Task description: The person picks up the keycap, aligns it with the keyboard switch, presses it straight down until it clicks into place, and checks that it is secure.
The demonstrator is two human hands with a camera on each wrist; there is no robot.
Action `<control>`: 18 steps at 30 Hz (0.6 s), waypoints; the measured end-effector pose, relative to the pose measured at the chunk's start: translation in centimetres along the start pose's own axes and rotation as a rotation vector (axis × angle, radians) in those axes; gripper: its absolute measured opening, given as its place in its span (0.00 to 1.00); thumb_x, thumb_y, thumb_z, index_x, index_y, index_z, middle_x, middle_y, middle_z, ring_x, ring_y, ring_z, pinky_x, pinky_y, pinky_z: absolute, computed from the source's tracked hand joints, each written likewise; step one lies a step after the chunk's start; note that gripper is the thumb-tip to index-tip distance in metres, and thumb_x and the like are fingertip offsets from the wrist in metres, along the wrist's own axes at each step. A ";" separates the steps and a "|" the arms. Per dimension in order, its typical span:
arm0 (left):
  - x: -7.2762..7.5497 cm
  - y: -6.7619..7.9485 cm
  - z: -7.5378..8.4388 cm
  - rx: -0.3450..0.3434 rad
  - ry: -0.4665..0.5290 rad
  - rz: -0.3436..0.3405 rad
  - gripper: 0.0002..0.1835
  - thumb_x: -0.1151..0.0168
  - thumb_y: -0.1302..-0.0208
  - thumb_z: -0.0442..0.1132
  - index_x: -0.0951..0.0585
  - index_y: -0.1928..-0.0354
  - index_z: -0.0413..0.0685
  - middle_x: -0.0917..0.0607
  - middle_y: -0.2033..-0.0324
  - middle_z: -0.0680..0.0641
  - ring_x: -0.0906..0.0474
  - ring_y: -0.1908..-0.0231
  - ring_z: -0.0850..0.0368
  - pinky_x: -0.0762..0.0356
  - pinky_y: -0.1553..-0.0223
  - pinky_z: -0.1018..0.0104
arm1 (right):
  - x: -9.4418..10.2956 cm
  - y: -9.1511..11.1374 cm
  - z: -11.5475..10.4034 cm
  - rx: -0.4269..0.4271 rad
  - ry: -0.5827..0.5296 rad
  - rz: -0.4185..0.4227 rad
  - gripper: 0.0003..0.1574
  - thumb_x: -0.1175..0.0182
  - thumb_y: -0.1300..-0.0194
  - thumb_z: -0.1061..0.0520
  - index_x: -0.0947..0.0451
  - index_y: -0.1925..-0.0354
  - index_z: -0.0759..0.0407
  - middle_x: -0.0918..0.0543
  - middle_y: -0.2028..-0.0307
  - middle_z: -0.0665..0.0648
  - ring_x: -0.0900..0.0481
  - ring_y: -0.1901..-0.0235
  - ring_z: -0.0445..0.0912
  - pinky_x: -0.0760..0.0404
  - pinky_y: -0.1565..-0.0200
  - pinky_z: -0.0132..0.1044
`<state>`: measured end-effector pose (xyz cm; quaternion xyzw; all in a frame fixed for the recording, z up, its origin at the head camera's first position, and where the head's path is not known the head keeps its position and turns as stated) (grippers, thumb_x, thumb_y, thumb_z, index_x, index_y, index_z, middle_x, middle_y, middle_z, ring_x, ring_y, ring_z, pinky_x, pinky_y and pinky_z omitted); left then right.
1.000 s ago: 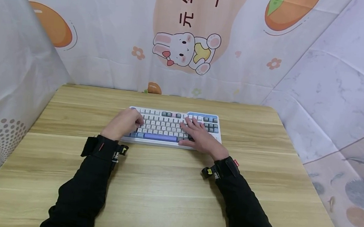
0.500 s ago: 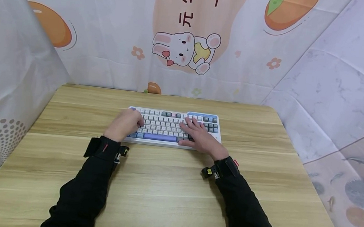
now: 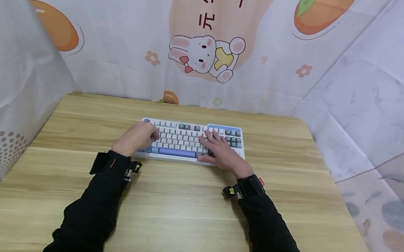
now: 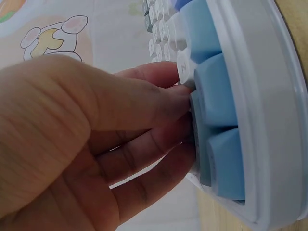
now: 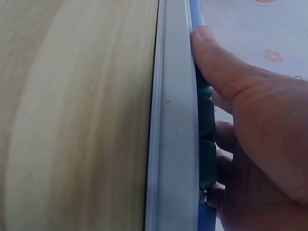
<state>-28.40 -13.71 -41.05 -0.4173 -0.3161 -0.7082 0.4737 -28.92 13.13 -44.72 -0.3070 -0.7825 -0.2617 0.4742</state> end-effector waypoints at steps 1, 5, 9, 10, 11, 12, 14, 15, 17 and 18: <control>0.0 0.0 0.0 -0.003 -0.009 -0.005 0.15 0.44 0.38 0.19 0.11 0.57 0.37 0.13 0.58 0.42 0.19 0.55 0.48 0.20 0.52 0.53 | 0.0 -0.1 0.0 -0.001 0.001 -0.004 0.49 0.45 0.26 0.36 0.50 0.20 0.54 0.58 0.20 0.61 0.67 0.22 0.58 0.65 0.25 0.57; -0.2 -0.3 0.2 -0.019 -0.014 0.004 0.13 0.43 0.35 0.22 0.12 0.56 0.37 0.13 0.57 0.41 0.19 0.55 0.49 0.20 0.51 0.53 | 0.4 -0.4 0.1 -0.007 0.029 0.005 0.49 0.44 0.27 0.36 0.49 0.20 0.53 0.58 0.20 0.60 0.66 0.22 0.57 0.64 0.25 0.57; -0.1 -0.6 0.7 -0.063 -0.029 0.038 0.11 0.43 0.32 0.27 0.13 0.54 0.36 0.13 0.56 0.40 0.19 0.56 0.49 0.21 0.51 0.53 | 1.1 -0.4 0.2 -0.017 0.087 0.012 0.48 0.46 0.26 0.35 0.49 0.20 0.53 0.55 0.20 0.61 0.64 0.22 0.58 0.62 0.25 0.58; -0.1 -0.5 0.8 -0.075 -0.041 0.048 0.11 0.42 0.31 0.29 0.13 0.52 0.36 0.14 0.55 0.40 0.20 0.55 0.48 0.21 0.50 0.52 | 1.3 -0.3 0.2 -0.022 0.096 0.014 0.47 0.46 0.26 0.35 0.48 0.20 0.53 0.55 0.20 0.61 0.63 0.22 0.59 0.62 0.25 0.58; 0.0 -0.3 0.9 -0.084 -0.056 0.064 0.11 0.41 0.29 0.31 0.14 0.50 0.36 0.14 0.53 0.39 0.20 0.53 0.47 0.21 0.49 0.51 | 1.6 -0.1 0.2 -0.026 0.101 0.023 0.47 0.46 0.25 0.35 0.48 0.20 0.53 0.54 0.20 0.62 0.62 0.22 0.59 0.61 0.25 0.59; 0.2 0.0 0.9 -0.088 -0.066 0.085 0.13 0.40 0.29 0.34 0.15 0.47 0.36 0.16 0.50 0.38 0.20 0.51 0.45 0.22 0.47 0.50 | 1.9 0.1 0.1 -0.028 0.104 0.037 0.47 0.46 0.25 0.36 0.48 0.20 0.54 0.52 0.21 0.62 0.62 0.22 0.60 0.61 0.26 0.60; 0.8 0.6 0.7 -0.096 -0.084 0.147 0.18 0.38 0.28 0.40 0.19 0.41 0.37 0.19 0.44 0.36 0.23 0.45 0.41 0.25 0.43 0.46 | 2.9 0.8 0.2 -0.040 0.093 0.082 0.46 0.46 0.25 0.37 0.46 0.20 0.55 0.50 0.21 0.64 0.61 0.22 0.61 0.62 0.26 0.62; 1.2 1.0 0.6 -0.099 -0.093 0.193 0.21 0.37 0.28 0.43 0.20 0.39 0.37 0.21 0.41 0.35 0.25 0.41 0.39 0.27 0.40 0.44 | 3.5 1.2 0.4 -0.049 0.079 0.114 0.46 0.45 0.25 0.38 0.46 0.21 0.56 0.49 0.22 0.65 0.61 0.22 0.62 0.63 0.26 0.62; 2.2 2.0 0.2 -0.120 -0.119 0.300 0.26 0.36 0.28 0.47 0.23 0.36 0.38 0.25 0.37 0.32 0.29 0.37 0.36 0.31 0.37 0.40 | 4.7 2.2 1.1 -0.071 0.060 0.174 0.46 0.44 0.25 0.39 0.47 0.21 0.58 0.50 0.22 0.66 0.63 0.22 0.61 0.68 0.27 0.62; 2.7 2.5 -0.1 -0.133 -0.133 0.351 0.28 0.36 0.29 0.49 0.24 0.35 0.38 0.26 0.36 0.31 0.31 0.35 0.35 0.33 0.37 0.37 | 5.2 2.7 1.5 -0.082 0.056 0.202 0.47 0.45 0.24 0.39 0.47 0.21 0.58 0.50 0.22 0.66 0.64 0.22 0.61 0.70 0.27 0.62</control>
Point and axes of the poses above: each hand's wrist, its own y-axis away from the middle knuckle, its own x-axis out of the back of the hand, z = x × y, the point moved 5 cm from there along -y, towards the middle knuckle
